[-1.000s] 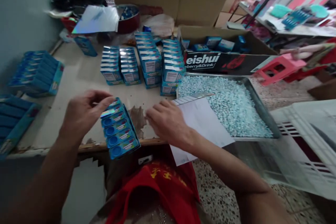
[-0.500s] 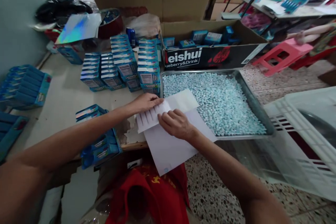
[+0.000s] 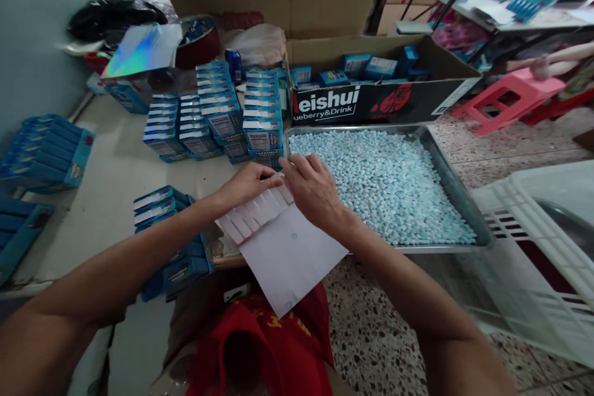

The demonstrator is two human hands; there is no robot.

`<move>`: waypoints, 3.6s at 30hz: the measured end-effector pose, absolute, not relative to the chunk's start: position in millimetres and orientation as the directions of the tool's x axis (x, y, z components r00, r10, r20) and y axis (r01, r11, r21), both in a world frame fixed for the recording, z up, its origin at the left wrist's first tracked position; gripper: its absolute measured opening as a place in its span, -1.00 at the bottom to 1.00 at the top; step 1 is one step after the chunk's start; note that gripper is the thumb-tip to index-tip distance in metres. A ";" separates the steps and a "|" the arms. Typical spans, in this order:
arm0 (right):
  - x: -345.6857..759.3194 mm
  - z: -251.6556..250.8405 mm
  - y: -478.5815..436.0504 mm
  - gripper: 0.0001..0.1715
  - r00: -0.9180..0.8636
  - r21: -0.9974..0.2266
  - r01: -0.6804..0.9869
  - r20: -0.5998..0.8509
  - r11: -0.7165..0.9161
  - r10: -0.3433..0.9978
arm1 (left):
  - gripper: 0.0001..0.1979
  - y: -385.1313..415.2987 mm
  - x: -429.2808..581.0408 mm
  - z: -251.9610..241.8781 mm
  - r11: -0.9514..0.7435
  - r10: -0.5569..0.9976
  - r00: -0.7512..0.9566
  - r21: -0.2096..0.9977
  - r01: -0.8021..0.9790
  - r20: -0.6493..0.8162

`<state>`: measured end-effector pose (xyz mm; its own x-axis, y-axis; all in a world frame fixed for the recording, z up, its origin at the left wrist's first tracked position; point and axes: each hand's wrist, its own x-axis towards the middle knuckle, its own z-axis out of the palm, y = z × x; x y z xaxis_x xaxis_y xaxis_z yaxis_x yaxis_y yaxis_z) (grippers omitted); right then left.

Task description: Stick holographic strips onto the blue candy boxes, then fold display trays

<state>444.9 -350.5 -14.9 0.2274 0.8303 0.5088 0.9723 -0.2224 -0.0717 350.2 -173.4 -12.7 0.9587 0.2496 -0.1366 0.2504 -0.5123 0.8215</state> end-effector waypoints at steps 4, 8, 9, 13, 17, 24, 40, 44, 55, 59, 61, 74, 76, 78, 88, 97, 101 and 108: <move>459.4 -25.9 -342.2 -0.61 0.154 0.069 0.977 0.430 -0.203 0.890 | -0.71 -171.1 355.0 -11.6 -0.487 0.206 0.969 0.844 0.225 -0.139; 458.5 -42.0 -351.1 -0.54 0.040 0.154 0.980 0.477 -0.128 0.878 | -0.74 -166.5 354.8 -10.6 -0.398 0.196 0.950 0.865 0.305 -0.245; 457.1 -45.1 -354.5 -0.52 0.024 0.164 0.979 0.486 -0.118 0.874 | -0.74 -165.6 353.9 -9.8 -0.380 0.197 0.940 0.862 0.335 -0.278; 450.9 -50.3 -366.2 -0.53 0.010 0.166 0.981 0.494 -0.105 0.869 | -0.74 -163.2 349.6 -4.2 -0.393 0.213 0.919 0.832 0.391 -0.331; 441.5 -42.7 -375.2 -0.73 0.039 0.137 0.980 0.589 -0.147 0.807 | -0.75 -162.5 351.5 -5.1 -0.543 0.255 0.925 0.750 0.379 -0.283; 402.2 11.5 -396.2 -0.84 0.272 -0.166 0.961 0.696 -0.220 0.665 | -0.76 -164.6 367.2 -25.0 -0.787 0.333 0.931 0.499 0.362 -0.150; 369.7 38.9 -364.5 -0.72 0.710 -0.996 0.067 0.002 -0.064 0.704 | -0.56 -221.6 222.8 15.1 0.259 0.541 0.809 0.961 0.100 -0.230; 358.2 34.3 -354.7 -0.73 0.695 -0.995 0.032 -0.045 -0.094 0.718 | -0.62 -218.0 204.3 17.0 0.262 0.598 0.764 0.960 0.103 -0.245; 276.3 -2.7 -250.5 -0.69 0.610 -0.962 0.255 0.081 -0.099 0.788 | -0.70 -144.3 101.9 20.3 0.073 0.763 0.592 0.946 0.316 -0.257; 259.7 -16.4 -224.6 -0.69 0.539 -0.938 0.304 0.025 -0.166 0.842 | -0.71 -118.0 76.5 6.0 0.062 0.733 0.593 0.900 0.431 -0.334; 256.8 -21.2 -219.8 -0.69 0.521 -0.929 0.311 -0.009 -0.200 0.854 | -0.70 -110.1 69.8 -3.3 0.102 0.705 0.599 0.891 0.443 -0.378; 251.8 -31.5 -210.7 -0.70 0.488 -0.868 0.412 -0.048 -0.278 0.871 | -0.68 -94.2 59.1 -39.2 0.217 0.671 0.601 0.890 0.401 -0.434; 252.0 -30.7 -210.1 -0.72 0.480 -0.846 0.447 -0.047 -0.290 0.876 | -0.66 -94.6 58.3 -43.1 0.220 0.664 0.610 0.893 0.392 -0.432; 252.9 -31.3 -208.3 -0.73 0.480 -0.810 0.501 -0.033 -0.304 0.877 | -0.60 -97.5 59.6 -46.4 0.234 0.654 0.619 0.895 0.380 -0.435; 265.7 -25.5 -215.3 -0.70 0.624 -0.930 0.283 -0.006 -0.233 0.781 | -0.44 -148.2 80.6 -84.6 0.387 0.805 0.399 0.899 0.206 -0.438; 263.4 13.1 -208.9 -0.52 0.660 -0.928 0.368 0.220 -0.054 0.718 | -0.56 -197.1 78.2 -14.8 -0.251 0.915 0.381 0.925 0.286 0.131; 259.0 18.0 -204.0 -0.47 0.662 -0.906 0.422 0.283 -0.033 0.694 | -0.61 -209.9 104.4 3.2 -0.267 0.893 0.436 0.915 0.303 0.116; 270.7 18.8 -214.8 -0.47 0.561 -0.994 0.107 0.081 0.025 0.824 | -0.71 -193.7 104.0 -5.2 -0.175 0.913 0.402 0.955 0.239 0.067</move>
<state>270.7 -214.8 18.8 0.5611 0.8238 0.0813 0.1068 0.0253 -0.9940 104.0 -193.7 -5.2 0.4015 0.9134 0.0666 0.2385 -0.1745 0.9553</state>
